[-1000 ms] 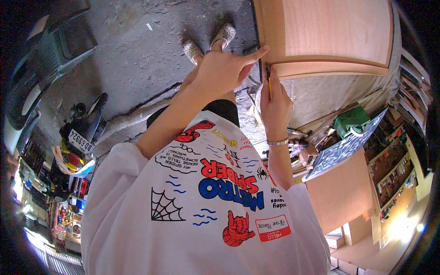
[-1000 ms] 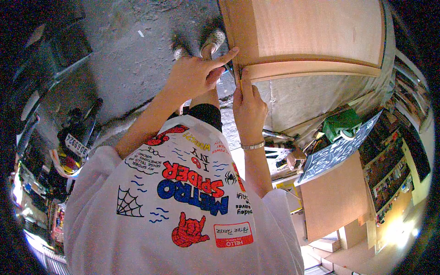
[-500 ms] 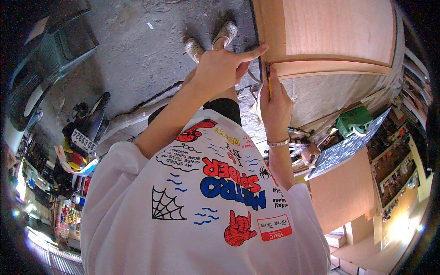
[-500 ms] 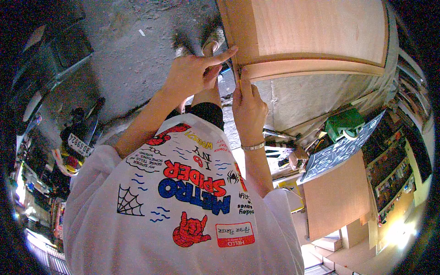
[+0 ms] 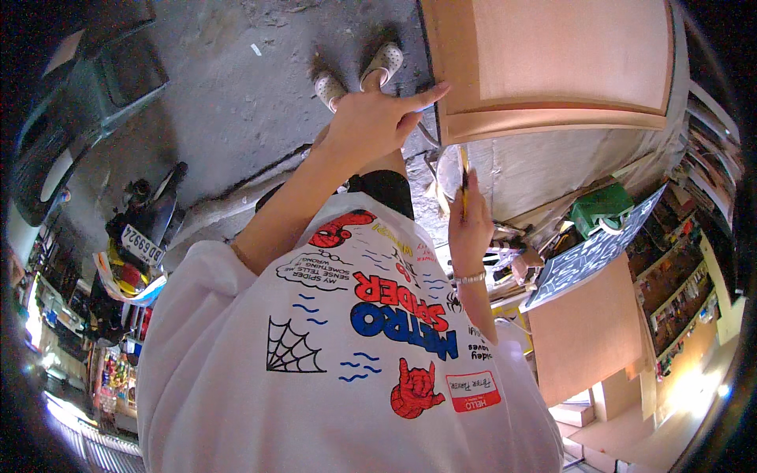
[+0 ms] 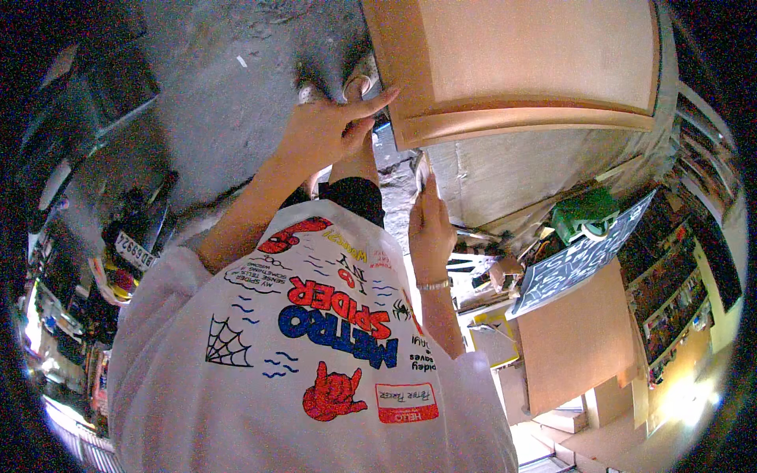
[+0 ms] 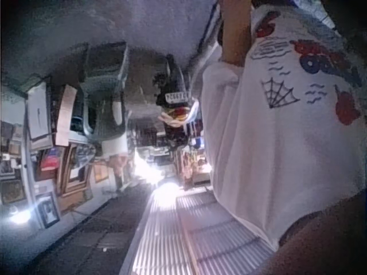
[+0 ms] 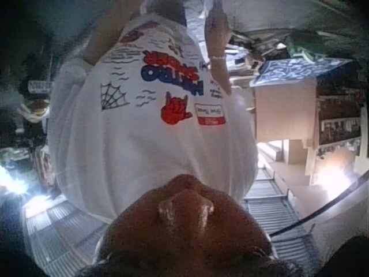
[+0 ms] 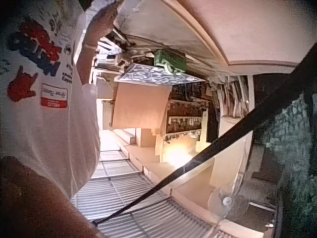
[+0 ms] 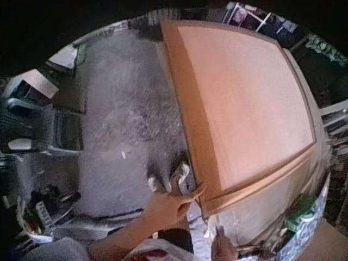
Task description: The person assembles a large cardboard frame by cutting strips with a utility knife and taping them to the edges. They repeatedly measure, cut, and secure the strips around the perimeter of the board.
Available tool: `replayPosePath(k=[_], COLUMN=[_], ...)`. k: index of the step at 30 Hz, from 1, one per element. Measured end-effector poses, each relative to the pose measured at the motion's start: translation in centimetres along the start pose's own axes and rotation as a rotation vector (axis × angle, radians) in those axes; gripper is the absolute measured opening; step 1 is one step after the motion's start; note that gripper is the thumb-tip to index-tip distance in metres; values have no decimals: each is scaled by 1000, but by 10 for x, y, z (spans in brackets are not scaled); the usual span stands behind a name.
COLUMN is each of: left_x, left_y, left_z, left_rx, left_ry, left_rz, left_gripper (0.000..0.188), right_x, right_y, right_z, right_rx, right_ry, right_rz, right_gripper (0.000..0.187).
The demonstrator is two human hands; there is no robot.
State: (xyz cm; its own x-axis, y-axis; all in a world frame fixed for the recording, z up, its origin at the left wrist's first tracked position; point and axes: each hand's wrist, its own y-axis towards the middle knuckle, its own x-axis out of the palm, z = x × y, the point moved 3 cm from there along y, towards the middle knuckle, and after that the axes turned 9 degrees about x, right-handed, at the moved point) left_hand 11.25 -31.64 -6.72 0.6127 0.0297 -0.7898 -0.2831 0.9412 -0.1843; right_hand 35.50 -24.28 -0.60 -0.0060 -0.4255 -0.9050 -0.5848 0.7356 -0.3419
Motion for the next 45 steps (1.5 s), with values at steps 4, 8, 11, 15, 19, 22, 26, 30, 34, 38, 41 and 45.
replayPosePath(k=[4,8,11,15,19,22,26,30,34,38,41,45], left_x=[-45,-114,-124,-68,-81,-56,-9,-16,-32,-57,-111,-174], left_y=[-4,34,97,168,161,113,104,118,122,119,131,133], left_z=[12,58,97,96,83,27,-32,-37,-23,-41,-53,-92], left_rx=[-77,148,383,564,555,-279,-778,-811,-779,-728,-682,-577], left_ry=[-130,-69,167,397,93,-310,-977,-923,-905,-850,-577,-456], left_rz=[-28,170,195,117,404,975,813,703,875,1094,1031,986], left_gripper=[61,65,65,70,64,43,44,40,32,31,33,34], right_x=[-30,-73,-110,-165,-231,-261,-267,-260,-249,-258,-272,-262], right_y=[-7,40,91,201,307,379,458,511,534,545,520,482], right_z=[18,33,65,154,222,293,369,420,429,404,407,383], right_rx=[254,276,358,384,407,541,597,553,580,451,274,228], right_ry=[257,299,401,412,218,279,103,55,51,-32,-35,86], right_rz=[123,314,444,581,667,561,553,518,402,278,180,154], right_gripper=[46,36,21,22,33,41,45,46,45,43,41,39])
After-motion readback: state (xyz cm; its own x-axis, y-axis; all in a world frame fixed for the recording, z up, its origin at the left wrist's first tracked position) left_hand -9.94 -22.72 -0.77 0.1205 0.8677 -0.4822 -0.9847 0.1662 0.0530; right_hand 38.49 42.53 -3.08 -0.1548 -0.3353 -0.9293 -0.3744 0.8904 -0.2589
